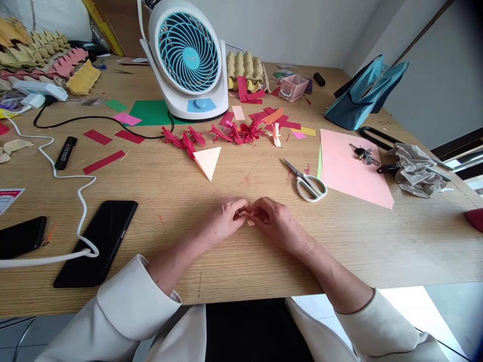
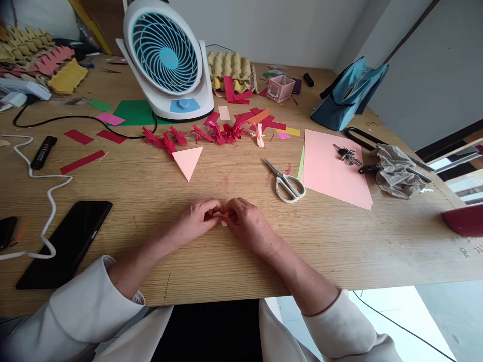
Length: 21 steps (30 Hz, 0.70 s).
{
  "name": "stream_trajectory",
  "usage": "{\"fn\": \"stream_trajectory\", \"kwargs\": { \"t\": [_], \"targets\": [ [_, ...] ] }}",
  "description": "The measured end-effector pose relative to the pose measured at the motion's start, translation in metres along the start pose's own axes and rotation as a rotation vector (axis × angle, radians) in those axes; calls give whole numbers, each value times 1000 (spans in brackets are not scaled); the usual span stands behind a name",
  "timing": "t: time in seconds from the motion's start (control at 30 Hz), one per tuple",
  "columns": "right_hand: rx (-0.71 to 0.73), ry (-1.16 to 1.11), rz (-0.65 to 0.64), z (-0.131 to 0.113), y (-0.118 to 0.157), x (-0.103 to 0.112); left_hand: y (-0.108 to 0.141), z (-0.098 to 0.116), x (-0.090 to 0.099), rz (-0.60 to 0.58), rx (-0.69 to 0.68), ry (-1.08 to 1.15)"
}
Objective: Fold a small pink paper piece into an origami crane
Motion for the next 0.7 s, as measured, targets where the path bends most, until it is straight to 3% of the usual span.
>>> {"fn": "stream_trajectory", "kwargs": {
  "t": [0.7],
  "targets": [
    [-40, 57, -56, 7, 2, -10, 1, -1, 2, -21, 53, -50]
  ]
}}
Point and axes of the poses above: each hand's wrist, its own y-axis away from the middle knuckle, its own x-axis out of the back of the hand, z = x × y, the point moved 6 cm from there along -y, towards the middle knuckle, and after that the axes turned 9 degrees about x, right-handed, at the moved point
